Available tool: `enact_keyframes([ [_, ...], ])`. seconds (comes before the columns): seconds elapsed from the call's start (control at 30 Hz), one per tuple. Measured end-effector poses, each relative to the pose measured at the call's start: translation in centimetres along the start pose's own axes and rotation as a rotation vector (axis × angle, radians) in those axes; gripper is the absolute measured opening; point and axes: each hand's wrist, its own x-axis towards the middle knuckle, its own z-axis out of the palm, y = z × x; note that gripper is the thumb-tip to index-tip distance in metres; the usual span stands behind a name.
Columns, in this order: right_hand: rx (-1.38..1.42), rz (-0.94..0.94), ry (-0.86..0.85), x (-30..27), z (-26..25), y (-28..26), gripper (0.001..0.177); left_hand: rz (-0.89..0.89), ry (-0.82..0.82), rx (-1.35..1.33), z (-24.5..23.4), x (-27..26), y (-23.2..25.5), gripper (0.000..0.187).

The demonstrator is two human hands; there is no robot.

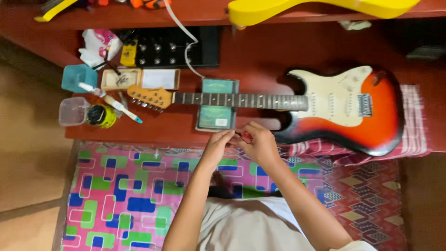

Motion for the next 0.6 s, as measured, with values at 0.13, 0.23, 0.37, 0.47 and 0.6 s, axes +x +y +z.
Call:
enact_keyframes([
  [0.13,-0.015,-0.002,-0.070,0.5,4.7,-8.0,0.016,-0.024,0.048,-0.045,-9.0,-2.1,-0.1,0.023],
  [0.23,-0.081,-0.046,-0.116,1.8,7.1,-10.7,0.016,-0.034,0.076,-0.034,-12.8,-2.7,1.1,0.023],
  [0.37,-0.026,-0.046,-0.182,3.1,9.2,-12.1,0.016,-0.005,0.119,-0.011,-15.9,-2.0,0.1,0.018],
  [0.47,-0.006,-0.074,-0.208,5.2,11.4,-13.8,0.013,0.080,0.236,0.052,-18.6,-1.6,0.7,0.017],
  [0.6,0.144,-0.037,-0.211,6.1,17.2,-16.3,0.012,0.126,0.378,0.052,-22.8,-3.3,3.0,0.019],
])
